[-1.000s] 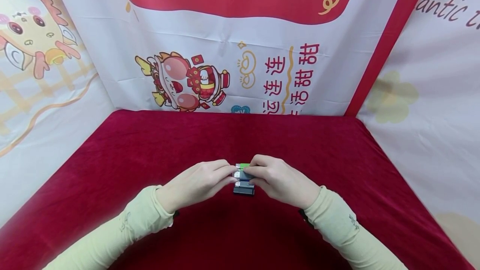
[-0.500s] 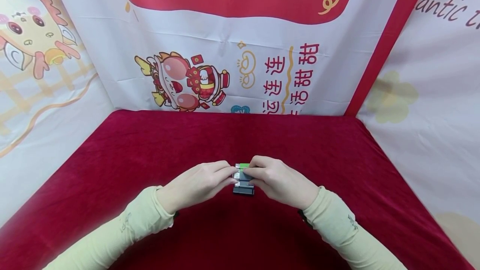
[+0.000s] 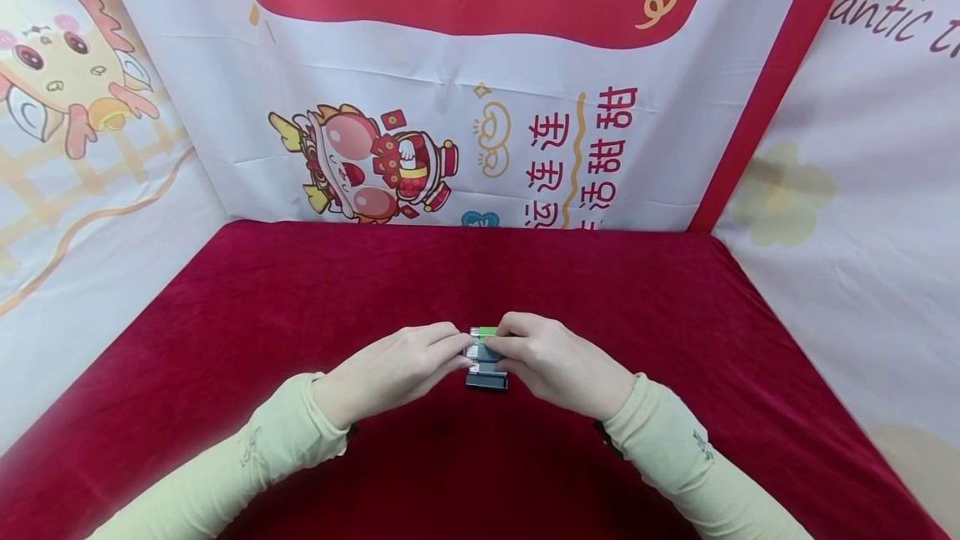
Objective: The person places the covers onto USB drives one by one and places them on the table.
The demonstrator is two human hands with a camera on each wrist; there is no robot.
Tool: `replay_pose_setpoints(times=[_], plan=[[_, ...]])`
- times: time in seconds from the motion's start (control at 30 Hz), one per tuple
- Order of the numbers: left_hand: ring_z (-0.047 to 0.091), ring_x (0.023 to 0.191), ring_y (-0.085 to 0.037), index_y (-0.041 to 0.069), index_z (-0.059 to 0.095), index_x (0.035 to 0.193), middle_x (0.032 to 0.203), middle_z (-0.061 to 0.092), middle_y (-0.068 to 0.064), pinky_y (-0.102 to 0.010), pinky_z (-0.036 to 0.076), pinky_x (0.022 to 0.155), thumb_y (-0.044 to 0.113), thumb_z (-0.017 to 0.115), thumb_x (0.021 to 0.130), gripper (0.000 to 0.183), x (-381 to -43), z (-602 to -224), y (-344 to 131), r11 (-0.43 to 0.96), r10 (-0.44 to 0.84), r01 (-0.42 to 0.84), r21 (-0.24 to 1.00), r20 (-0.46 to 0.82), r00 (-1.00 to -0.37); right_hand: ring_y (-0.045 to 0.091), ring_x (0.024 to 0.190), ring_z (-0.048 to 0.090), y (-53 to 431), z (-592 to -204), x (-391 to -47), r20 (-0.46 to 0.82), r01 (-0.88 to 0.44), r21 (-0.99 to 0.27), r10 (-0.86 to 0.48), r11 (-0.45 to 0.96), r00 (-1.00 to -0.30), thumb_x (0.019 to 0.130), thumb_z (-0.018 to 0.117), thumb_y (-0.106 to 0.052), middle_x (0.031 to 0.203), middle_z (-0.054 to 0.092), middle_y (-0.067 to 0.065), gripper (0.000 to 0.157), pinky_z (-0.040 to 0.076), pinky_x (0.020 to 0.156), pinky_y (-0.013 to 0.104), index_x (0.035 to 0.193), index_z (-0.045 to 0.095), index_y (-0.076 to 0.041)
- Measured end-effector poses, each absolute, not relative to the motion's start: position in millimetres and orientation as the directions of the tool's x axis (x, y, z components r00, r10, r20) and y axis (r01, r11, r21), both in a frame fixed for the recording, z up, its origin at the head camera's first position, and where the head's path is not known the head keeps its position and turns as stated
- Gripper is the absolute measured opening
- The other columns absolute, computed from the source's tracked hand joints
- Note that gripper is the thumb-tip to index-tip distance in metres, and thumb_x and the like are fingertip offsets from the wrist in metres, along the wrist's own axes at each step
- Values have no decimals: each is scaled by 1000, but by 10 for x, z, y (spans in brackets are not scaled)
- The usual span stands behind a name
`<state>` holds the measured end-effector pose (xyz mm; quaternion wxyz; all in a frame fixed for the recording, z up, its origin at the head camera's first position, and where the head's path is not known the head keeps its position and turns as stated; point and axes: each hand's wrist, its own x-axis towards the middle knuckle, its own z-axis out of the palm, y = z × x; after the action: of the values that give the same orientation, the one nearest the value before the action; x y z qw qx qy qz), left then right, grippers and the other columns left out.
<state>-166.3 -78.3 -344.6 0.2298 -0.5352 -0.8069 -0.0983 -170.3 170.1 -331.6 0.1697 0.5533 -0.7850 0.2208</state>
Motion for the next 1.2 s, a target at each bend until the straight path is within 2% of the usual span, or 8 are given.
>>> replay_pose_setpoints(times=[0.3, 0.47, 0.63, 0.73, 1.0, 1.2], plan=[[59, 79, -10, -1, 64, 113, 96, 61, -5, -15, 49, 73, 11, 68, 94, 22, -1665, -3433, -799, 401, 828, 911, -96, 464, -316, 11, 84, 60, 1681, -3321, -1710, 516, -946, -171, -793, 275, -324, 71, 84, 7, 96, 61, 2, 41, 51, 75, 18, 109, 73, -3], [60, 82, -10, 3, 66, 107, 100, 64, -6, -16, 50, 77, 16, 68, 94, 19, -1662, -3430, -808, 398, 832, 917, -12, 426, -356, 10, 82, 60, 1687, -3337, -1724, 482, -942, -205, -810, 267, -335, 72, 84, 4, 96, 61, 2, 40, 50, 75, 16, 110, 73, -2], [55, 76, -7, 6, 66, 105, 97, 62, -3, -13, 48, 72, 21, 64, 97, 18, -1672, -3429, -806, 420, 835, 906, 45, 372, -406, 10, 82, 61, 1705, -3340, -1750, 458, -938, -239, -823, 251, -337, 72, 85, 1, 96, 63, 2, 41, 51, 75, 16, 111, 73, -3], [55, 76, -6, 7, 67, 107, 97, 63, -1, -13, 48, 72, 22, 65, 96, 18, -1682, -3409, -802, 435, 835, 899, 46, 353, -422, 9, 82, 60, 1719, -3343, -1765, 453, -932, -260, -821, 252, -348, 73, 85, -1, 96, 63, 1, 41, 51, 74, 17, 112, 73, -5], [56, 74, -7, 7, 66, 101, 92, 62, -1, -16, 49, 69, 22, 67, 94, 16, -1705, -3402, -794, 436, 843, 900, 16, 343, -414, 8, 82, 60, 1749, -3352, -1789, 426, -924, -289, -831, 250, -357, 77, 82, -4, 97, 64, -1, 35, 51, 75, 18, 111, 73, -6], [53, 66, -6, 11, 65, 92, 82, 58, 2, -18, 47, 63, 25, 67, 94, 15, -1727, -3405, -835, 480, 823, 877, 20, 335, -459, 7, 76, 56, 1717, -3403, -1785, 330, -898, -287, -846, 333, -419, 79, 82, -7, 92, 63, -1, 27, 49, 69, 15, 104, 76, -5]])
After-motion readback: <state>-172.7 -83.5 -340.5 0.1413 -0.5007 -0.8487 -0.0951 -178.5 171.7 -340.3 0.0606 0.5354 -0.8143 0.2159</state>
